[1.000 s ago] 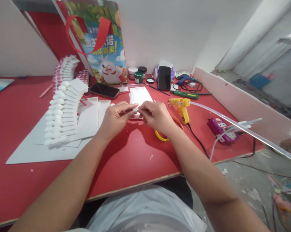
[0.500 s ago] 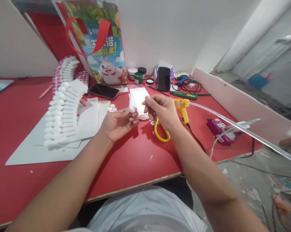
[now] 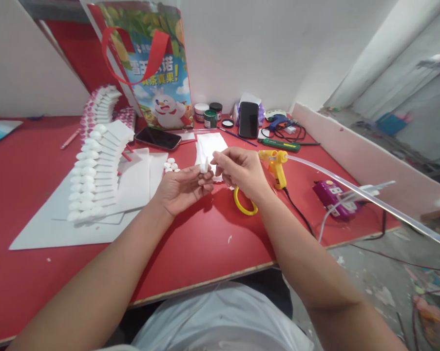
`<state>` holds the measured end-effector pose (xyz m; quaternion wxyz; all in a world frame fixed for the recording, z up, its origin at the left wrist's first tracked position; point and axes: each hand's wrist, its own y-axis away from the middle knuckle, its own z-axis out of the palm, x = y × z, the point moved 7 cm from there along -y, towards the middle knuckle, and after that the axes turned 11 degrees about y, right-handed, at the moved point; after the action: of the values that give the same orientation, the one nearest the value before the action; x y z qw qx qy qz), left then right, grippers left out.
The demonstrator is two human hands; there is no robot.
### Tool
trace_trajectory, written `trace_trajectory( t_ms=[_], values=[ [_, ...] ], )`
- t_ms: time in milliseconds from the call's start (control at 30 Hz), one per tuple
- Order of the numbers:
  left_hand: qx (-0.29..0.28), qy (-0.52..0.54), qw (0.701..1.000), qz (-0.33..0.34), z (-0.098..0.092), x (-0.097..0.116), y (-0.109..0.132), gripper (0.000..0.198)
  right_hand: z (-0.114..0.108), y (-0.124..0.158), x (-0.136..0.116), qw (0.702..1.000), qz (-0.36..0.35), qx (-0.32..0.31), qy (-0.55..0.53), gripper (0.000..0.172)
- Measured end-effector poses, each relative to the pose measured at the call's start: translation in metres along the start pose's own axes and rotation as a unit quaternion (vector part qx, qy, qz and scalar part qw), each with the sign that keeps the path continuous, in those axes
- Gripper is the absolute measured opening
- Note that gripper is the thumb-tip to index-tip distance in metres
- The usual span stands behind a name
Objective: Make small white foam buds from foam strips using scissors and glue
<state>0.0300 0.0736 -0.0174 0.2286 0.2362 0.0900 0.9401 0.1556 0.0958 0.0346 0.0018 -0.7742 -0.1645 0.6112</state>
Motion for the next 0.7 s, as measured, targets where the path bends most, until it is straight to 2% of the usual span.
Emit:
trace_trajectory(
  t_ms=[67, 167, 300, 367, 400, 433, 500, 533, 600, 633, 700],
  values=[
    [0.007, -0.068, 0.996, 0.055, -0.002, 0.007, -0.002, 0.006, -0.002, 0.0, 0.002, 0.997, -0.01, 0.018, 0.073, 0.039],
    [-0.002, -0.157, 0.982, 0.104, -0.002, 0.011, -0.003, 0.018, -0.004, -0.001, 0.004, 0.981, -0.035, 0.046, 0.184, 0.022],
    [0.006, -0.2, 0.973, 0.114, -0.003, 0.011, -0.003, 0.031, -0.007, -0.002, 0.001, 0.964, -0.027, 0.043, 0.261, 0.014],
    [0.015, -0.202, 0.973, 0.112, -0.003, 0.011, -0.002, 0.033, -0.009, 0.0, -0.01, 0.942, -0.01, 0.023, 0.335, 0.015],
    [0.019, -0.198, 0.974, 0.112, -0.003, 0.011, -0.002, 0.034, -0.011, 0.002, -0.018, 0.92, 0.002, 0.005, 0.392, 0.018],
    [0.022, -0.191, 0.975, 0.111, -0.004, 0.011, -0.002, 0.034, -0.013, 0.006, -0.026, 0.883, 0.02, -0.014, 0.469, 0.02],
    [0.027, -0.177, 0.977, 0.112, -0.004, 0.011, -0.001, 0.036, -0.022, 0.018, -0.037, 0.791, 0.075, -0.066, 0.604, 0.028],
    [0.028, -0.171, 0.978, 0.114, -0.005, 0.011, -0.001, 0.037, -0.028, 0.026, -0.041, 0.756, 0.105, -0.087, 0.64, 0.032],
    [0.028, -0.163, 0.979, 0.117, -0.004, 0.01, -0.001, 0.038, -0.049, 0.043, -0.042, 0.707, 0.181, -0.089, 0.678, 0.044],
    [0.027, -0.16, 0.98, 0.117, -0.004, 0.01, -0.001, 0.039, -0.061, 0.053, -0.038, 0.683, 0.222, -0.09, 0.69, 0.047],
    [0.027, -0.155, 0.981, 0.116, -0.002, 0.01, -0.001, 0.04, -0.084, 0.066, -0.026, 0.647, 0.262, -0.071, 0.712, 0.047]
  ],
)
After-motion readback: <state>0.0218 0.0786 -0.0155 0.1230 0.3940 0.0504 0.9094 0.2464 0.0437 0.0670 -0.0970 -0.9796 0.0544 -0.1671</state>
